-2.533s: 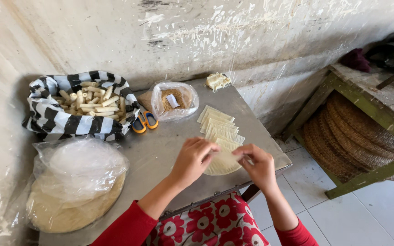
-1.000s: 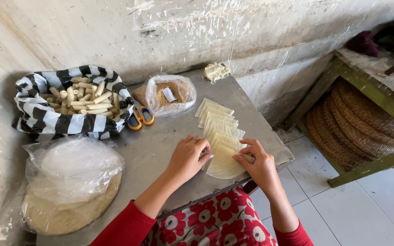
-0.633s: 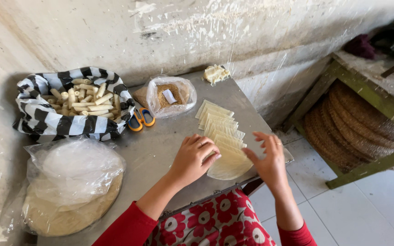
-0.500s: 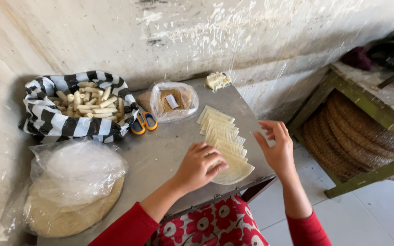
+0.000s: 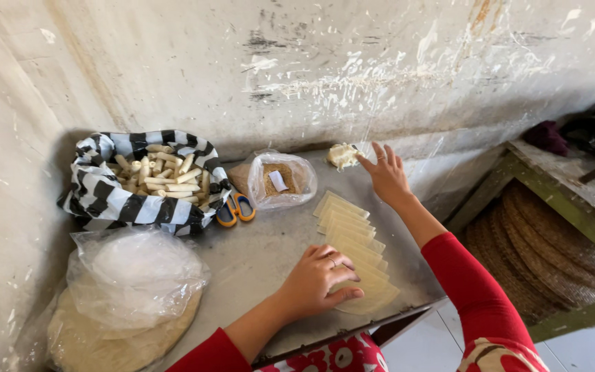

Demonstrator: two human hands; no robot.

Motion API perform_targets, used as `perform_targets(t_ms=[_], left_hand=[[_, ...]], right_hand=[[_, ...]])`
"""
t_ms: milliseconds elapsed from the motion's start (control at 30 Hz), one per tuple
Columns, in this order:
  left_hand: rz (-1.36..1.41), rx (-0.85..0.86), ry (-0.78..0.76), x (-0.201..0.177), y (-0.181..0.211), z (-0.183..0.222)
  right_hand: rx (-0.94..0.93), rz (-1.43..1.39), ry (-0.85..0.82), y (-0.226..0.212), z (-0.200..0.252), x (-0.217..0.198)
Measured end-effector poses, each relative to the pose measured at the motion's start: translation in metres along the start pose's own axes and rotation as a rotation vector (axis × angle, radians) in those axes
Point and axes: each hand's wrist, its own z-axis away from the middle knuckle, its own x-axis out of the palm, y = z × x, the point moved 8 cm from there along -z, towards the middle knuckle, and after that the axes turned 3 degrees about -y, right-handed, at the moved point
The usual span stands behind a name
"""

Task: The person peels triangular dough sheets from a stack, places a small amount of filling from a plastic bag onto the center of a sheet, and folds the sheet into a roll.

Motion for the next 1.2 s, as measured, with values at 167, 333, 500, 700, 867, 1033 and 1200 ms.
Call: perform_targets(t_ms=[167,333,500,700,867,1033,1200], left_hand=[[0.009,-0.009,0.002,-0.001,-0.002,0.001],[0.005,0.005,0.01,-0.003,0.0,0.002],[0.007,0.007,0.026,-0.005,0.002,0.003],[0.007,0.01,0.018,-0.004,0.002,0.004],[-0.002,0.018,0.04,-0.006,0.004,0.004],[-0.015,0.036,0.058,-0.007,0.005,0.005],[-0.018,0.023,0.037,-0.002,0.001,0.008]], right_hand=[[-0.262,0.323,0.203,-0.037,-0.025,0.019],[-0.216,0.429,0.061,-0.043,-0.047,0.039],[-0.152,0.642,-0.056,-0.043,-0.047,0.039],[-0.089,0.715,-0.119,-0.044,-0.045,0.028],[-0.051,0.746,-0.243,-0.039,-0.048,0.027],[-0.011,0.809,-0.256,-0.031,-0.046,0.027],[0.13,0.597,-0.264,-0.009,-0.041,0.004]])
